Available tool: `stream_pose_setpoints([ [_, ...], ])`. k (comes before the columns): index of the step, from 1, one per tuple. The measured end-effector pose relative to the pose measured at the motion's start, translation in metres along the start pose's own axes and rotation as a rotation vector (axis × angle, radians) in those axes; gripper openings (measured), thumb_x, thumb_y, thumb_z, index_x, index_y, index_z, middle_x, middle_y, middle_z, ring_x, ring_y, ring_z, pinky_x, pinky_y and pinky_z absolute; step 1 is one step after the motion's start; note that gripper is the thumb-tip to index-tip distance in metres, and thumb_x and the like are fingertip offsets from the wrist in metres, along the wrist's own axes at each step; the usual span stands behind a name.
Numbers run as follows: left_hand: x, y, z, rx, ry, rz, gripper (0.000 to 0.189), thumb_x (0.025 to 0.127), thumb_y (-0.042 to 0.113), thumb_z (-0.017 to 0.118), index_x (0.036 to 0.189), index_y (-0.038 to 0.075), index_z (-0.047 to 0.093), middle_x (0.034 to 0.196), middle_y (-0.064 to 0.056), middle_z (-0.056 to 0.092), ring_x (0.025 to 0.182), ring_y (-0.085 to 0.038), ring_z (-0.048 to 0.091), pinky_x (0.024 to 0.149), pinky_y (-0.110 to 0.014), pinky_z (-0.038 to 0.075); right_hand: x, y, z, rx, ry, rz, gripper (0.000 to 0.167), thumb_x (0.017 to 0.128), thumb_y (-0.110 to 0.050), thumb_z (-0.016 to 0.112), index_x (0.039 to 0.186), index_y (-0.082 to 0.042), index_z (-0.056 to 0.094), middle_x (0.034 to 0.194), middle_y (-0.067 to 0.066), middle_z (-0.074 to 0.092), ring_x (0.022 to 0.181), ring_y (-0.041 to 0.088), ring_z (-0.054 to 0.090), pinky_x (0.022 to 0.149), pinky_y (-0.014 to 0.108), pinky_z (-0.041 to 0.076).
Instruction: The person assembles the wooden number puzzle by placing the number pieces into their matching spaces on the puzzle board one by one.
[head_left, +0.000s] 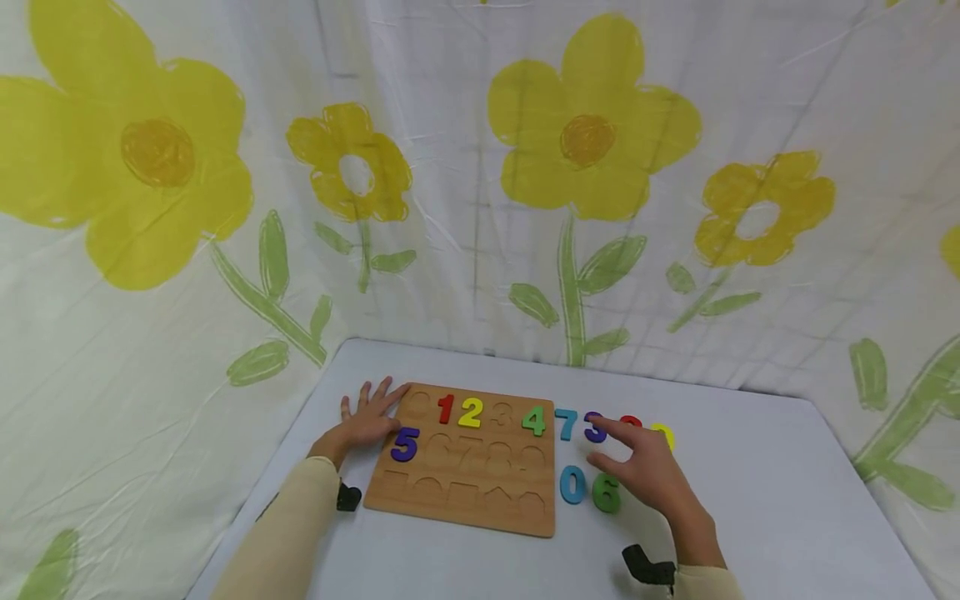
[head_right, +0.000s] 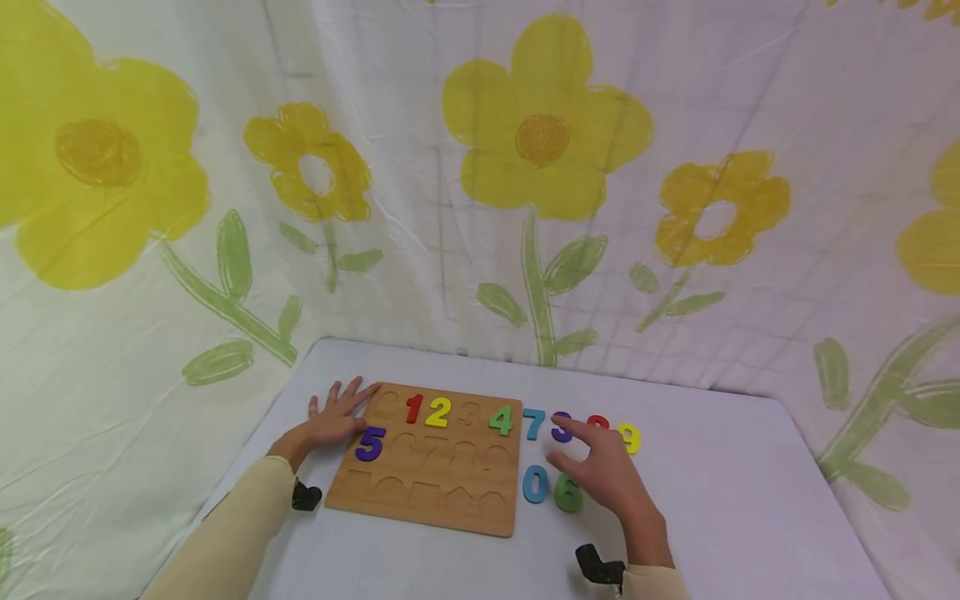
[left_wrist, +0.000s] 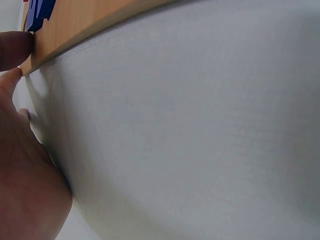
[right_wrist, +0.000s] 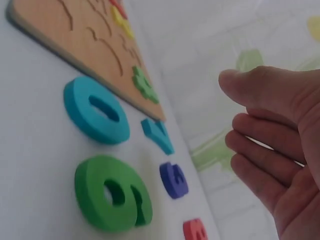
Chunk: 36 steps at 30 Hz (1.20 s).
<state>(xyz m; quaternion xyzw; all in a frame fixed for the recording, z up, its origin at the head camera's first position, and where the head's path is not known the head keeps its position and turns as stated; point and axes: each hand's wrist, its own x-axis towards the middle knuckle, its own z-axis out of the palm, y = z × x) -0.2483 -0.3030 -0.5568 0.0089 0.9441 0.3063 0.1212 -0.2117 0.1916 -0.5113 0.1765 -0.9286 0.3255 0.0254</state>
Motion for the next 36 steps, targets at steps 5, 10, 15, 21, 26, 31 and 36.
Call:
stream_pose_setpoints([
  [5,0.004,-0.005,0.004,-0.011,0.014,0.019,0.082,0.093,0.028,0.058,0.172,0.023,0.036,0.184,-0.022,0.008,0.165,-0.058,-0.014,0.120,-0.081,-0.023,-0.015,0.008,-0.004,-0.001,0.011,0.026,0.055,0.093,-0.027,0.088,0.145,-0.016,0.073,0.139,0.008,0.077,0.132,0.039,0.071,0.104,0.063,0.059],
  [10,0.008,-0.008,0.005,0.023,0.006,0.008,0.083,0.094,0.028,0.055,0.174,0.021,0.032,0.185,-0.021,0.004,0.166,-0.056,-0.016,0.121,-0.080,-0.023,-0.030,0.017,-0.006,0.003,0.004,0.059,0.056,0.091,-0.031,0.090,0.143,-0.016,0.075,0.138,0.008,0.078,0.131,0.039,0.071,0.104,0.064,0.059],
  [15,0.011,-0.008,0.006,0.040,-0.010,-0.009,0.083,0.095,0.024,0.053,0.174,0.017,0.028,0.184,-0.022,0.001,0.165,-0.056,-0.018,0.121,-0.079,-0.025,-0.043,0.024,-0.008,0.018,-0.063,0.130,0.059,0.091,-0.035,0.090,0.144,-0.016,0.074,0.141,0.008,0.077,0.134,0.041,0.070,0.106,0.064,0.058],
  [21,0.011,-0.010,0.006,0.050,-0.004,-0.009,0.084,0.095,0.024,0.052,0.175,0.016,0.027,0.184,-0.022,0.000,0.165,-0.056,-0.018,0.120,-0.079,-0.025,-0.052,0.030,-0.003,0.073,-0.116,0.191,0.061,0.089,-0.036,0.091,0.145,-0.017,0.073,0.142,0.007,0.076,0.138,0.040,0.067,0.109,0.063,0.056],
  [26,0.011,-0.012,0.007,0.040,-0.001,-0.003,0.084,0.095,0.023,0.053,0.174,0.016,0.028,0.184,-0.022,0.001,0.165,-0.057,-0.018,0.120,-0.080,-0.024,-0.054,0.036,0.007,0.089,-0.135,0.201,0.062,0.087,-0.032,0.093,0.144,-0.016,0.074,0.139,0.002,0.078,0.139,0.036,0.067,0.110,0.059,0.057],
  [31,0.011,-0.013,0.007,0.041,-0.001,-0.007,0.084,0.095,0.023,0.054,0.174,0.016,0.028,0.184,-0.022,0.001,0.165,-0.057,-0.017,0.120,-0.080,-0.024,-0.053,0.040,0.016,0.078,-0.110,0.179,0.063,0.084,-0.028,0.096,0.142,-0.016,0.075,0.136,-0.003,0.079,0.135,0.030,0.070,0.110,0.053,0.057],
  [36,0.008,-0.009,0.006,0.028,-0.002,-0.002,0.084,0.095,0.024,0.054,0.174,0.018,0.029,0.185,-0.021,0.002,0.166,-0.056,-0.017,0.121,-0.079,-0.024,-0.052,0.039,0.021,0.074,-0.096,0.183,0.064,0.082,-0.026,0.097,0.142,-0.018,0.075,0.135,-0.003,0.079,0.134,0.028,0.071,0.110,0.053,0.057],
])
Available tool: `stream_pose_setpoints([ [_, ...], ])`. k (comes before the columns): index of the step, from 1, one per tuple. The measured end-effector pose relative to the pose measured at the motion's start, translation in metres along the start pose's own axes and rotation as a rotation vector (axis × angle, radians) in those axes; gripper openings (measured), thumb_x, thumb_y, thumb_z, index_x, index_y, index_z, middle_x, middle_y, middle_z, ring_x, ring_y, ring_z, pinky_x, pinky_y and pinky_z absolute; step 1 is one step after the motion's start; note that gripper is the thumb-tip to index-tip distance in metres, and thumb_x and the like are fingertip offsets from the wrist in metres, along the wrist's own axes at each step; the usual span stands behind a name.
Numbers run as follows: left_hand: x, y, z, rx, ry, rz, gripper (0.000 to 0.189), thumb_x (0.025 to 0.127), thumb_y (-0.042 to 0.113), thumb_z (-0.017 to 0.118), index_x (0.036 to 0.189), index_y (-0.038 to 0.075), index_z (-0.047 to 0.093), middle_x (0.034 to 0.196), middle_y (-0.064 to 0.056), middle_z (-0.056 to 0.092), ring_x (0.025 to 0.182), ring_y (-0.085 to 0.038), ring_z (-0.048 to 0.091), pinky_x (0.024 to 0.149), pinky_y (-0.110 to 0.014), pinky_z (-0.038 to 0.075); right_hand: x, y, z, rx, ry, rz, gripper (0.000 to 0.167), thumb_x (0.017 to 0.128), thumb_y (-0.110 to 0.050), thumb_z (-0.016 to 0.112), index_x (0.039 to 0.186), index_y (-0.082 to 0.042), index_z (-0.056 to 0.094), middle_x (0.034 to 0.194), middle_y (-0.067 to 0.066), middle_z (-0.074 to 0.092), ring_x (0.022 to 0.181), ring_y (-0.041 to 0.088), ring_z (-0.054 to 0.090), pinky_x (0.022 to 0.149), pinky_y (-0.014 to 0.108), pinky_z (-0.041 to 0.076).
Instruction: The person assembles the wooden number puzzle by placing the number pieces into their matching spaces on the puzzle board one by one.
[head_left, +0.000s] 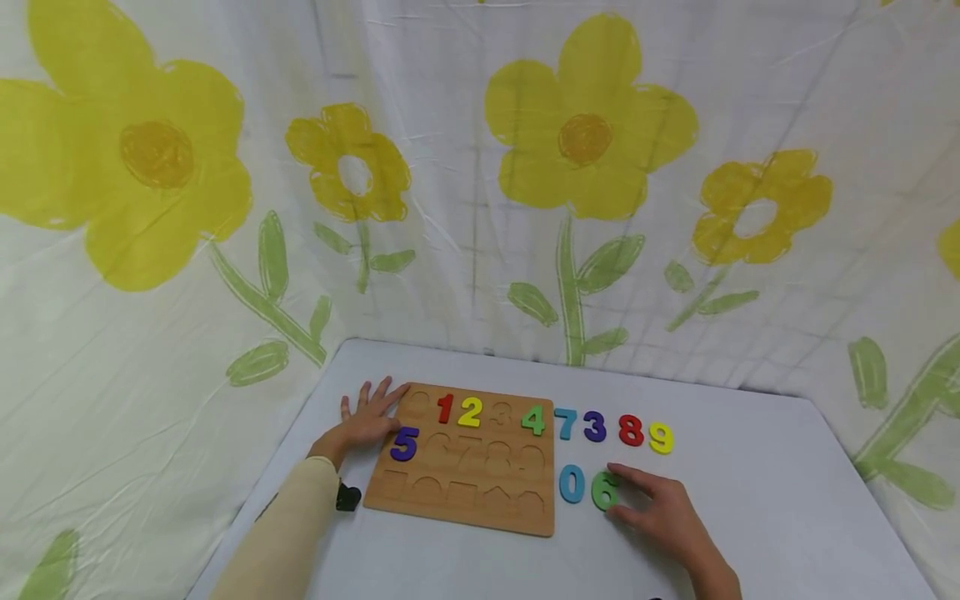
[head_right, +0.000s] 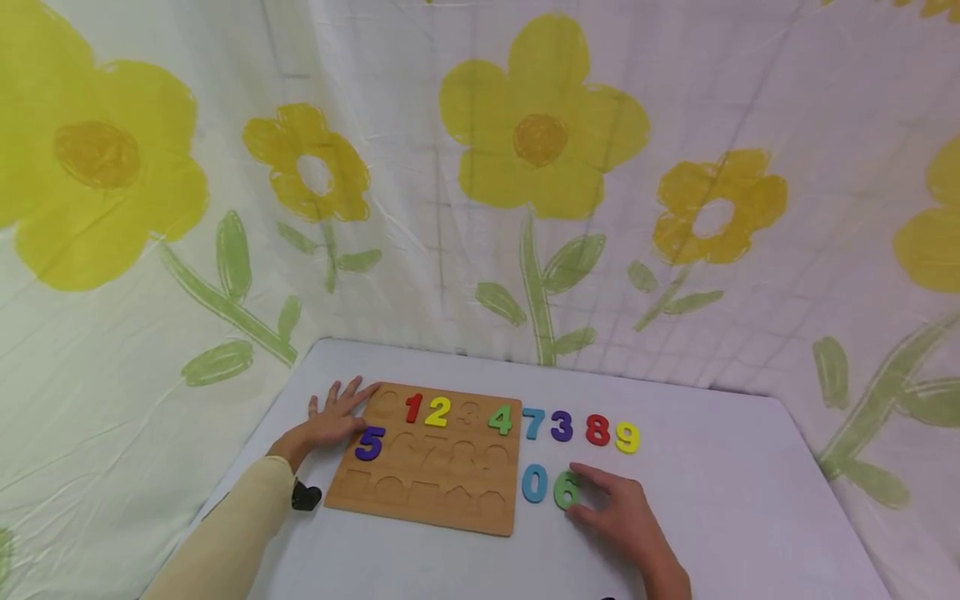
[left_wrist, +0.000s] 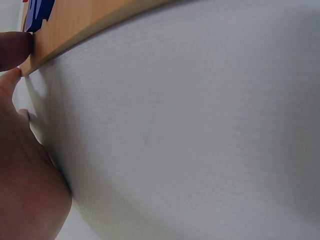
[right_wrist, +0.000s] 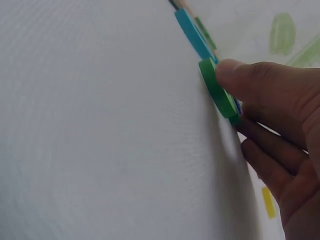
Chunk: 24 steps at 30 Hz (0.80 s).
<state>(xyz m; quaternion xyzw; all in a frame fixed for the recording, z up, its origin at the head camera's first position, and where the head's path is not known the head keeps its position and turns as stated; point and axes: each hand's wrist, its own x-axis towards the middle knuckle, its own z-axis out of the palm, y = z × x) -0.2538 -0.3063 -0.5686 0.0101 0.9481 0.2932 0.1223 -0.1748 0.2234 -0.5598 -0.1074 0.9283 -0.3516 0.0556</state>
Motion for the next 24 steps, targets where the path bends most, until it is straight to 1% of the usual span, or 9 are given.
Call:
stream_pose_setpoints([
  [5,-0.0033,0.0047,-0.0020,-0.008,-0.005,-0.004,0.084,0.094,0.025,0.055,0.174,0.020,0.029,0.185,-0.020,0.002,0.166,-0.055,-0.017,0.122,-0.078,-0.024,-0.0013,0.0007,0.0027,-0.014,0.013,-0.008,0.062,0.083,-0.023,0.096,0.141,-0.019,0.076,0.132,-0.006,0.080,0.132,0.027,0.072,0.110,0.053,0.058],
  [10,0.0000,0.0012,0.0003,0.009,0.001,-0.010,0.084,0.095,0.024,0.053,0.175,0.018,0.028,0.185,-0.021,0.001,0.166,-0.055,-0.017,0.122,-0.079,-0.023,-0.0009,0.0008,0.0036,-0.018,0.014,-0.011,0.062,0.083,-0.022,0.096,0.142,-0.021,0.075,0.133,-0.006,0.080,0.133,0.027,0.071,0.111,0.054,0.057],
  [16,0.0017,-0.0012,0.0007,0.019,0.011,-0.006,0.084,0.094,0.025,0.053,0.174,0.017,0.029,0.184,-0.022,0.003,0.166,-0.056,-0.016,0.121,-0.080,-0.023,-0.0015,-0.0009,0.0039,-0.017,0.019,0.005,0.061,0.084,-0.022,0.096,0.142,-0.022,0.076,0.135,-0.004,0.079,0.134,0.028,0.071,0.112,0.056,0.056],
  [24,-0.0065,0.0076,-0.0043,-0.009,0.000,-0.006,0.085,0.093,0.025,0.055,0.174,0.019,0.030,0.184,-0.022,0.003,0.166,-0.056,-0.017,0.121,-0.079,-0.024,-0.0014,0.0006,0.0068,-0.007,0.023,0.016,0.062,0.084,-0.019,0.095,0.143,-0.022,0.075,0.136,-0.004,0.078,0.134,0.028,0.070,0.112,0.055,0.056],
])
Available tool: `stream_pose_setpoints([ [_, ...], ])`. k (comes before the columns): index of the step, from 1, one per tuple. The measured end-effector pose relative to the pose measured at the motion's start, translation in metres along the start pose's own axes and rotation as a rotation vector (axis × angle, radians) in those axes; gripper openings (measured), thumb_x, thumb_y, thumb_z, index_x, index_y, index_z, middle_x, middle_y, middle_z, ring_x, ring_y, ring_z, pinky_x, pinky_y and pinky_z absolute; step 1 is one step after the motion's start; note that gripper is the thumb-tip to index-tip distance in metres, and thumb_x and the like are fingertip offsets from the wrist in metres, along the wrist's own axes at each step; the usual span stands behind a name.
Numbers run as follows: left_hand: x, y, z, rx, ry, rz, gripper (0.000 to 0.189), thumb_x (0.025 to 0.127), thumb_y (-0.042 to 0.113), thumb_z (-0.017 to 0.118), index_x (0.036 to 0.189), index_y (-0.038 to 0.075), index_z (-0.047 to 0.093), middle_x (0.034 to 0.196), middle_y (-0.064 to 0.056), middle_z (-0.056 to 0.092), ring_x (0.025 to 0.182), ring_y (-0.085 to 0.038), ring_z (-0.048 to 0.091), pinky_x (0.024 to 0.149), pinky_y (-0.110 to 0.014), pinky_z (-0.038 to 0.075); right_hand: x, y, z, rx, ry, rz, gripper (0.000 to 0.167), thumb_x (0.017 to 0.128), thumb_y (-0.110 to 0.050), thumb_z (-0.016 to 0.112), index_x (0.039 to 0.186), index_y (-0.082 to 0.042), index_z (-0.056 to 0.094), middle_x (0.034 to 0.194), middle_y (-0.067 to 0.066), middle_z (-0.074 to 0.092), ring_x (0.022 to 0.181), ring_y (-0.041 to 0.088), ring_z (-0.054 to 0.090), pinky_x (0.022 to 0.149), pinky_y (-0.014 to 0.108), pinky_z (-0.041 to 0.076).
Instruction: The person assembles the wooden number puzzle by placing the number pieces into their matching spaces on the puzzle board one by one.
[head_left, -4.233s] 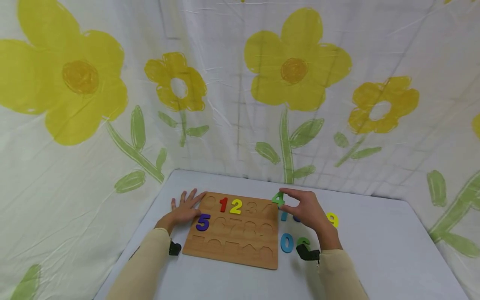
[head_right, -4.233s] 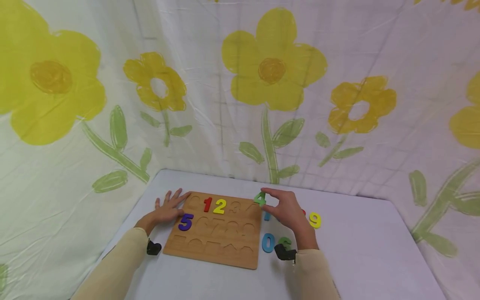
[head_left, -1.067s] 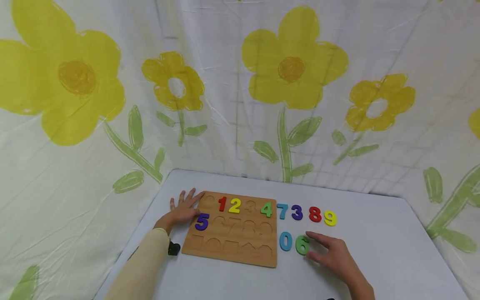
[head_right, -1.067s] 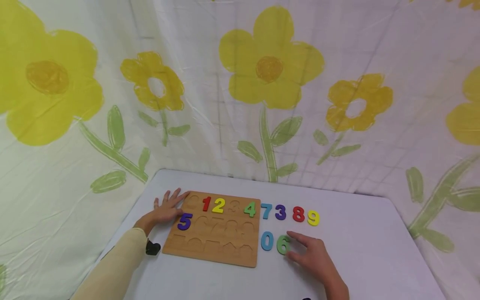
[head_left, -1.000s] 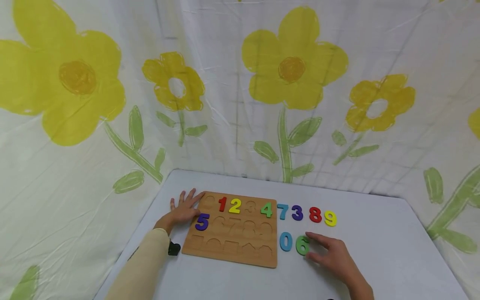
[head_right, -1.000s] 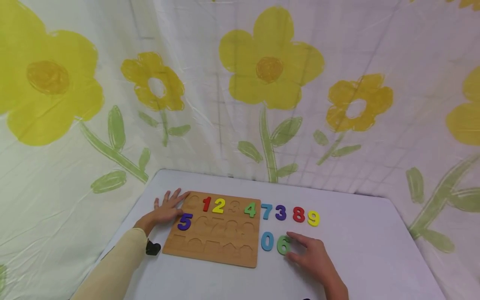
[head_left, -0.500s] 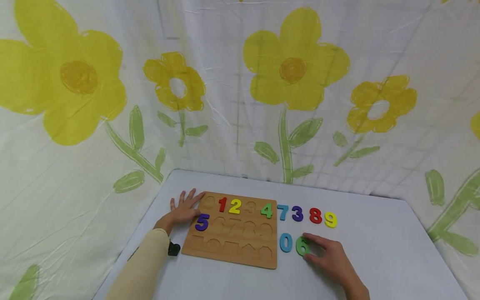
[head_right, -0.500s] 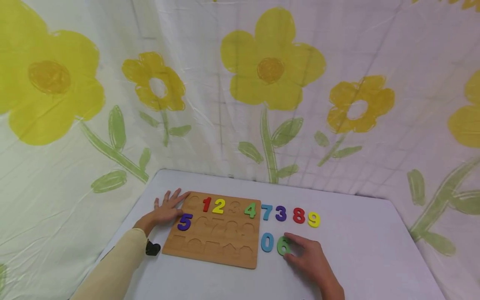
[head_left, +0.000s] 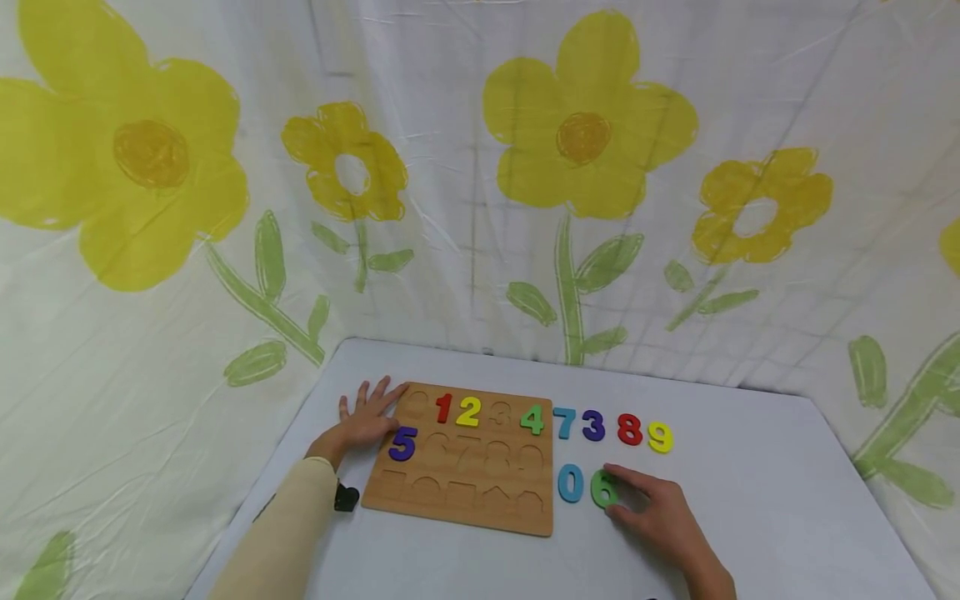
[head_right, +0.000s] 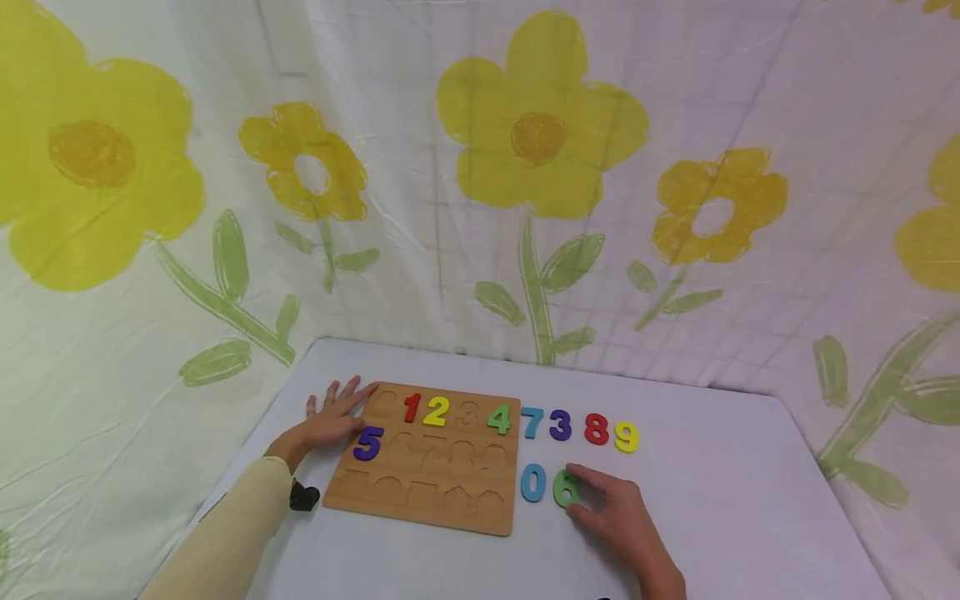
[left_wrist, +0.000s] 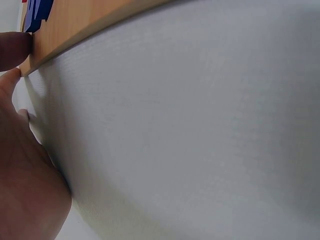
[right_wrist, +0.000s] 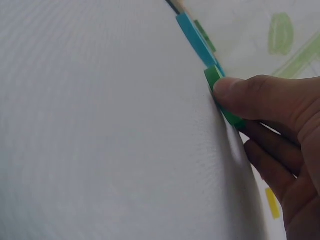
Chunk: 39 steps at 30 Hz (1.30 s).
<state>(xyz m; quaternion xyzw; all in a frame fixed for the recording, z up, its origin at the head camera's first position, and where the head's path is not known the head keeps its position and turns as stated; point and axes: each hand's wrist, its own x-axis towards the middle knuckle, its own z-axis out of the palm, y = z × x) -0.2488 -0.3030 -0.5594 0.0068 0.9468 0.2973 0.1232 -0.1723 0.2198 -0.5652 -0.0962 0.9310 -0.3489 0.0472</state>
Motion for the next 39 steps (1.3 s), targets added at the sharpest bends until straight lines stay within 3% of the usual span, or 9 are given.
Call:
stream_pose_setpoints([
  [15,-0.011,0.014,-0.006,0.030,-0.018,-0.030,0.082,0.096,0.021,0.056,0.174,0.016,0.030,0.184,-0.022,0.004,0.166,-0.057,-0.013,0.123,-0.081,-0.018,-0.006,-0.017,-0.019,-0.032,0.055,0.015,0.060,0.088,-0.024,0.093,0.144,-0.020,0.074,0.135,0.006,0.079,0.133,0.040,0.071,0.107,0.062,0.058],
  [27,-0.009,0.009,-0.008,0.017,-0.024,-0.004,0.082,0.097,0.019,0.056,0.174,0.018,0.029,0.184,-0.022,0.004,0.166,-0.056,-0.014,0.122,-0.081,-0.018,0.017,-0.067,-0.030,-0.033,0.119,-0.200,0.059,0.088,-0.021,0.093,0.144,-0.021,0.074,0.132,0.000,0.081,0.129,0.031,0.074,0.103,0.058,0.061],
  [32,-0.008,0.010,-0.008,0.027,-0.019,-0.007,0.082,0.097,0.021,0.058,0.174,0.018,0.031,0.184,-0.022,0.005,0.166,-0.057,-0.013,0.122,-0.082,-0.017,0.031,-0.089,-0.023,-0.015,0.142,-0.302,0.057,0.087,-0.022,0.094,0.141,-0.021,0.076,0.127,-0.003,0.082,0.113,0.024,0.077,0.095,0.050,0.065],
  [39,-0.008,0.010,-0.006,0.012,-0.017,-0.001,0.081,0.097,0.020,0.055,0.174,0.017,0.030,0.184,-0.023,0.004,0.166,-0.057,-0.014,0.122,-0.081,-0.019,0.048,-0.122,-0.006,0.070,0.101,-0.366,0.056,0.089,-0.021,0.092,0.142,-0.019,0.075,0.138,0.000,0.078,0.130,0.031,0.074,0.104,0.057,0.061],
])
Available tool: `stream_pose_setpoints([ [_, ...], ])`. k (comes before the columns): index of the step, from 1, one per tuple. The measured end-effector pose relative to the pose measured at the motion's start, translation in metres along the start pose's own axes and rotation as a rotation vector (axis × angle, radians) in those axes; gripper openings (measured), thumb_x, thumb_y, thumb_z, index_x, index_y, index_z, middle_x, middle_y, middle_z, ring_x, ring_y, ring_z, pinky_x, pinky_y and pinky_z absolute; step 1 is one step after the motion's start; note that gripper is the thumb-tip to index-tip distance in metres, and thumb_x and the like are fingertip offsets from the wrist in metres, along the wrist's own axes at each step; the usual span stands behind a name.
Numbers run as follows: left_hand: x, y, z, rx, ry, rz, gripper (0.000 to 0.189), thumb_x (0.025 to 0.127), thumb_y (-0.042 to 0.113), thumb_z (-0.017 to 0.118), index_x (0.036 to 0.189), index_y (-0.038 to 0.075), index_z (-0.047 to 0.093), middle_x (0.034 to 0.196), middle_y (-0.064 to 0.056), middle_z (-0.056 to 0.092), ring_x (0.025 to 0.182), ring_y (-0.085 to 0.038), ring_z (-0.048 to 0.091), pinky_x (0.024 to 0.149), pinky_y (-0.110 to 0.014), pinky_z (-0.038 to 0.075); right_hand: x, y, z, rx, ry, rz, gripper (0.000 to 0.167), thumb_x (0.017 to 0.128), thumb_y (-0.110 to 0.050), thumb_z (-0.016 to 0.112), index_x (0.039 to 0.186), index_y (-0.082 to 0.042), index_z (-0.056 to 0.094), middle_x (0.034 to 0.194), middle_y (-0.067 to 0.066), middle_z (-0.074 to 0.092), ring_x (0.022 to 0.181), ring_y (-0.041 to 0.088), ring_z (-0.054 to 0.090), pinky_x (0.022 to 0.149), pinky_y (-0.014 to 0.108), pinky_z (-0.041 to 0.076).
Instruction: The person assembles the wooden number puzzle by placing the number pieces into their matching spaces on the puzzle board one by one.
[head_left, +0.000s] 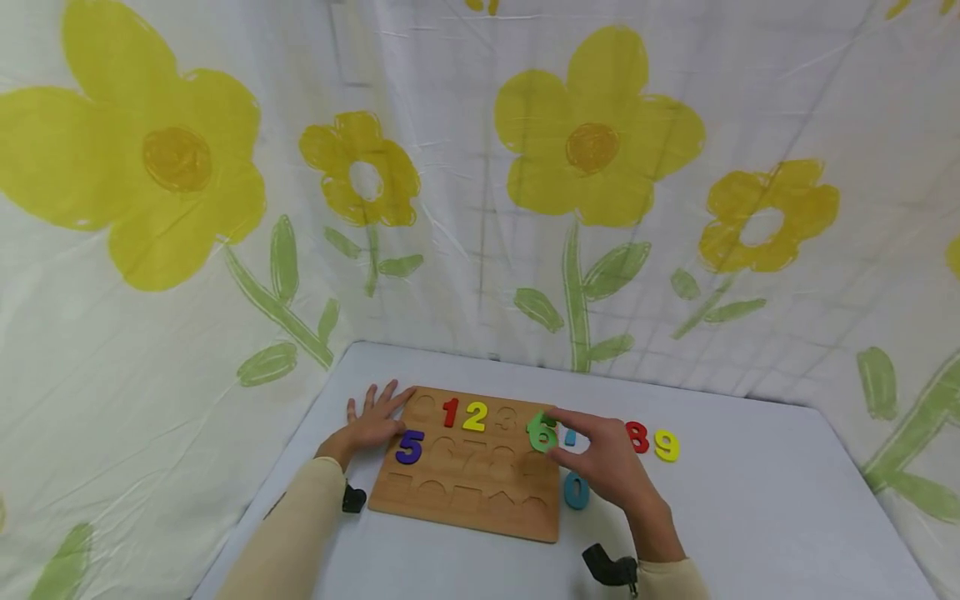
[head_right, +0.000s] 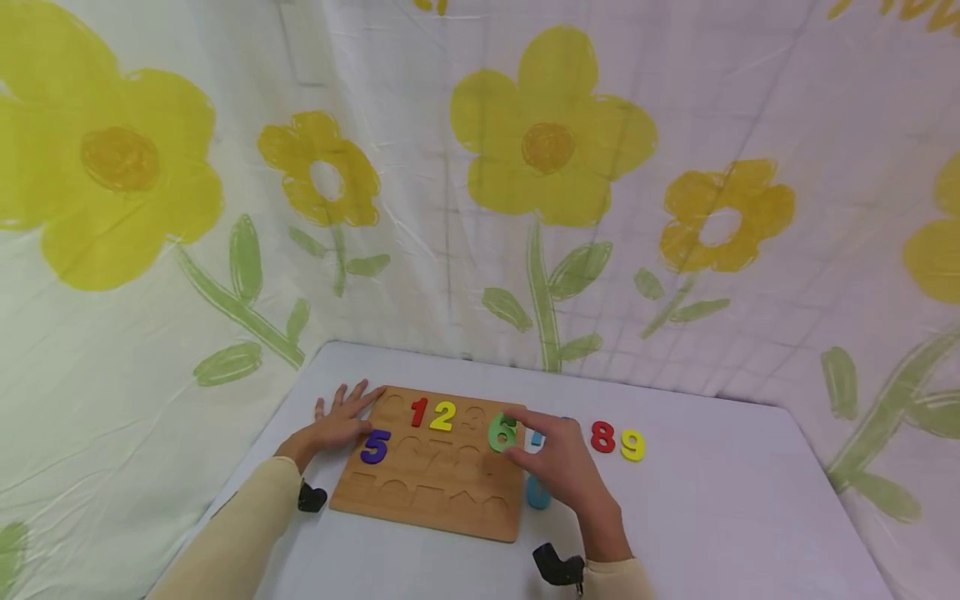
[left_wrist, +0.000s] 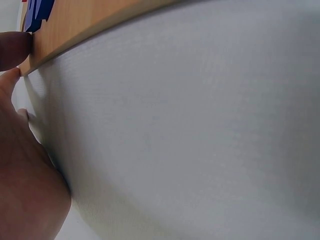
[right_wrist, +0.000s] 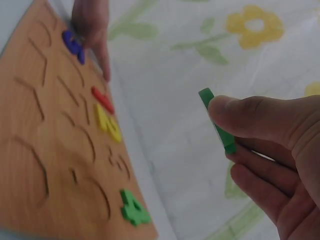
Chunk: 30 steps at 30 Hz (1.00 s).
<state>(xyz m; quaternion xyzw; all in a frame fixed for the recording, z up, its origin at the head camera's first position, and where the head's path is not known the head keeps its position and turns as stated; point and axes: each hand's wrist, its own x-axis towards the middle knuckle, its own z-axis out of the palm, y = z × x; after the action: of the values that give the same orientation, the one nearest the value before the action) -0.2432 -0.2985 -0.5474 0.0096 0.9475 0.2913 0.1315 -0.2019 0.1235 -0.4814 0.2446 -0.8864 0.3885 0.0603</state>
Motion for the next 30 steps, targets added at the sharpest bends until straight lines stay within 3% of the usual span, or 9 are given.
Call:
stream_pose_setpoints([
  [12,0.001,0.004,0.000,0.026,0.013,-0.017,0.080,0.097,0.022,0.058,0.173,0.018,0.033,0.184,-0.022,0.006,0.167,-0.056,-0.012,0.123,-0.082,-0.016,0.029,-0.032,0.048,0.132,-0.044,0.000,0.047,0.092,-0.021,0.089,0.138,-0.021,0.078,0.140,-0.003,0.077,0.133,0.028,0.070,0.109,0.056,0.058],
  [19,0.000,0.005,0.001,0.012,0.016,-0.020,0.081,0.096,0.021,0.057,0.173,0.017,0.032,0.184,-0.023,0.006,0.167,-0.056,-0.012,0.123,-0.080,-0.018,0.041,-0.046,0.078,0.180,-0.097,-0.033,0.049,0.094,-0.019,0.087,0.141,-0.013,0.075,0.140,0.006,0.077,0.133,0.033,0.070,0.110,0.060,0.057],
  [22,0.001,0.004,0.002,0.004,0.018,-0.018,0.081,0.096,0.022,0.055,0.173,0.016,0.032,0.184,-0.023,0.006,0.167,-0.056,-0.012,0.124,-0.079,-0.019,0.045,-0.048,0.091,0.164,-0.128,-0.019,0.049,0.094,-0.021,0.087,0.141,-0.014,0.075,0.136,0.005,0.078,0.127,0.034,0.070,0.105,0.057,0.059],
  [30,0.000,0.002,0.001,-0.003,0.018,-0.016,0.081,0.095,0.023,0.055,0.173,0.017,0.032,0.184,-0.023,0.006,0.167,-0.056,-0.013,0.123,-0.079,-0.020,0.056,-0.045,0.125,-0.005,-0.186,0.018,0.048,0.092,-0.028,0.089,0.138,-0.025,0.077,0.126,-0.003,0.081,0.113,0.025,0.068,0.090,0.037,0.058],
])
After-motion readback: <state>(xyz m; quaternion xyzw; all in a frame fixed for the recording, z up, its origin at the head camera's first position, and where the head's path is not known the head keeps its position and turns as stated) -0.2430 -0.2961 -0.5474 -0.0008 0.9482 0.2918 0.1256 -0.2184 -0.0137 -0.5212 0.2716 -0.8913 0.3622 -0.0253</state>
